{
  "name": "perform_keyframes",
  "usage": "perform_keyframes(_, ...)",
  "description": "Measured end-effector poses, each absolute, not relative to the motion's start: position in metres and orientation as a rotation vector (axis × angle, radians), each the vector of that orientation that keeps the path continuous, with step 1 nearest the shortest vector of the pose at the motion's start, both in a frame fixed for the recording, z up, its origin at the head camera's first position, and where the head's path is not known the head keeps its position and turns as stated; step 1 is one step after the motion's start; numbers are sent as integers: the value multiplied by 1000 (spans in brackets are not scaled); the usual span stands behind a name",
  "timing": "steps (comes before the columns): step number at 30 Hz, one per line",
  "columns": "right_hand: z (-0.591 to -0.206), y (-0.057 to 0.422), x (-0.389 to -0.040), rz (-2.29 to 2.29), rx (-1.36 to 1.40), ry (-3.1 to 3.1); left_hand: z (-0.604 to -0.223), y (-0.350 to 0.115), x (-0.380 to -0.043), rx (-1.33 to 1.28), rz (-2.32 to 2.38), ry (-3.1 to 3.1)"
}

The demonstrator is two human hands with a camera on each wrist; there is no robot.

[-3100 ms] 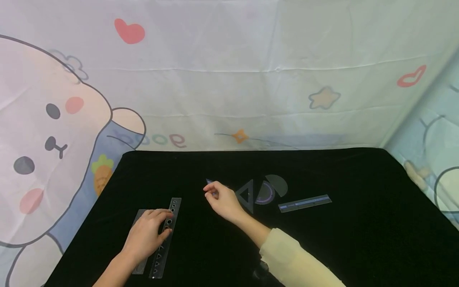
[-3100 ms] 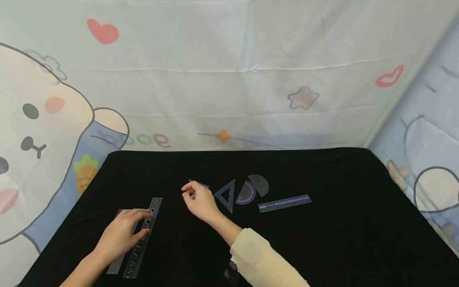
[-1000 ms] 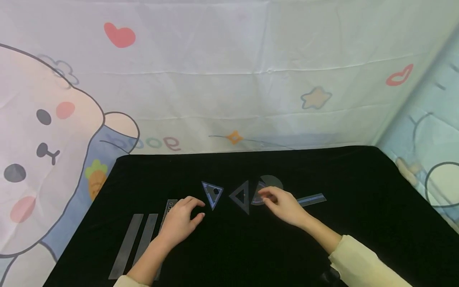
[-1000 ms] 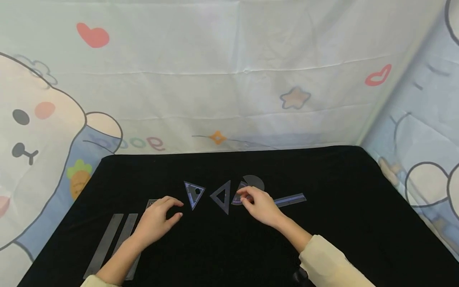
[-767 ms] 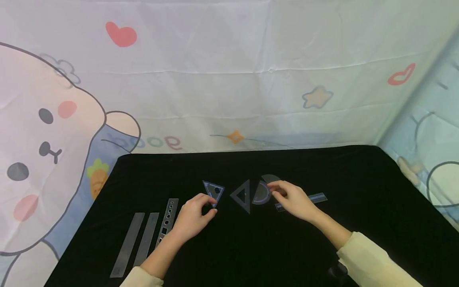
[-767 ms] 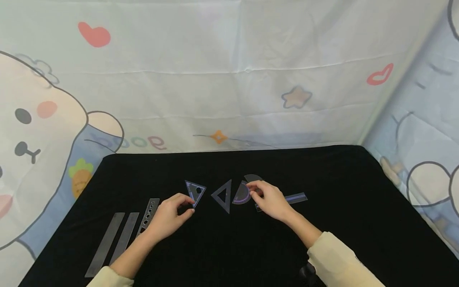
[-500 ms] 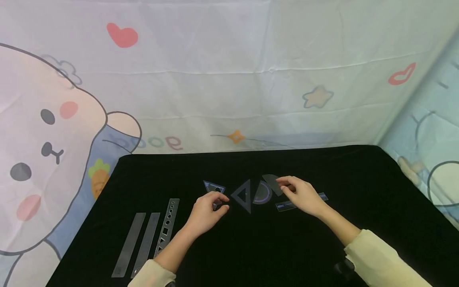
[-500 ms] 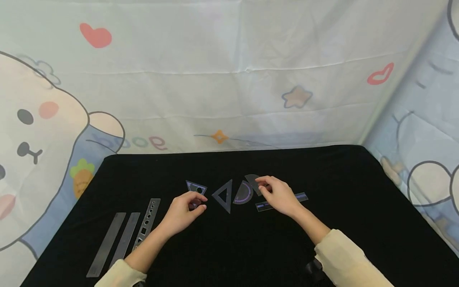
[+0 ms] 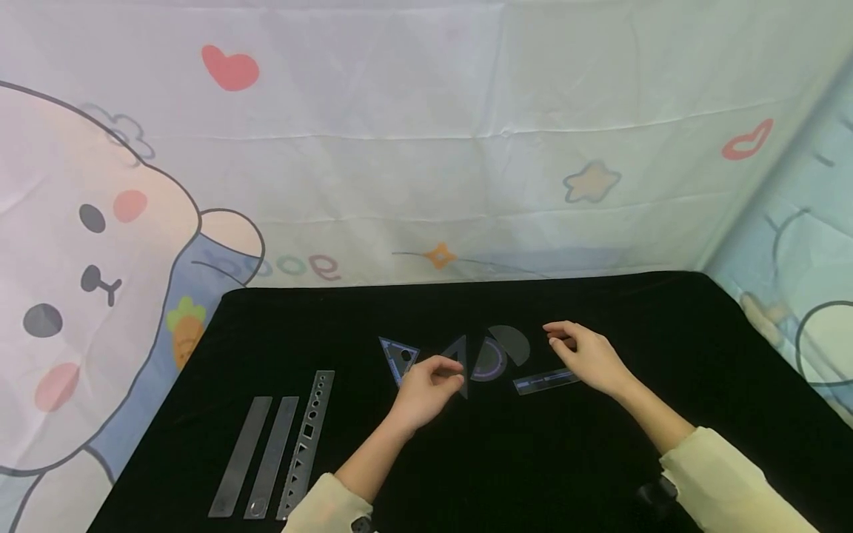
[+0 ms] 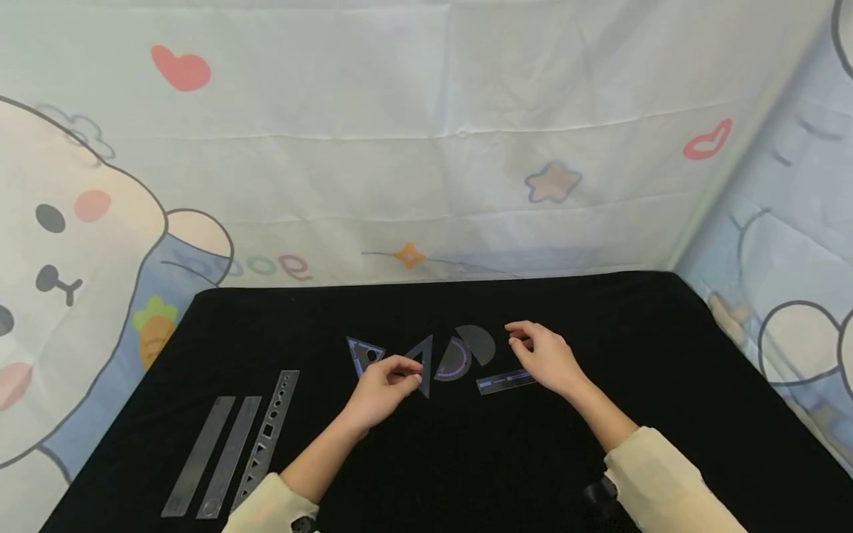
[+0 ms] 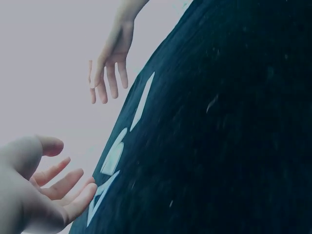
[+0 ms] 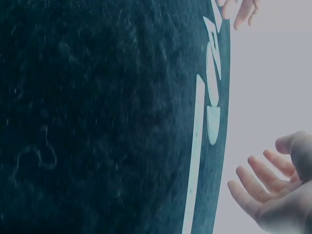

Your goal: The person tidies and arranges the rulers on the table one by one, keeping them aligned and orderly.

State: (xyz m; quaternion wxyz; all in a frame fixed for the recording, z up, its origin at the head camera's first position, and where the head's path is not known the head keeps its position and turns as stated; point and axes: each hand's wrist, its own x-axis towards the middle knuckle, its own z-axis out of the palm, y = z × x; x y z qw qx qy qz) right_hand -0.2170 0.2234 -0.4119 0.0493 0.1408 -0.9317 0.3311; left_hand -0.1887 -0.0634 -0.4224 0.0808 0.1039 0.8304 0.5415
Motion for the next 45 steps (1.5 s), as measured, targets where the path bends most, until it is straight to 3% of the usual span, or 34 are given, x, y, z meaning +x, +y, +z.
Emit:
perform_keyframes(11,-416,248,-219,947,333,-2914,-427,-37,-190,141,1800,2171)
perform_keyframes(32,-425,290,-222,1041,-2,-3069,-431,-2,-189,54,1969,1756)
perform_keyframes(45,-427,293,-223,1187,-141,-3060,-430,9,-189,-44,2025,1649)
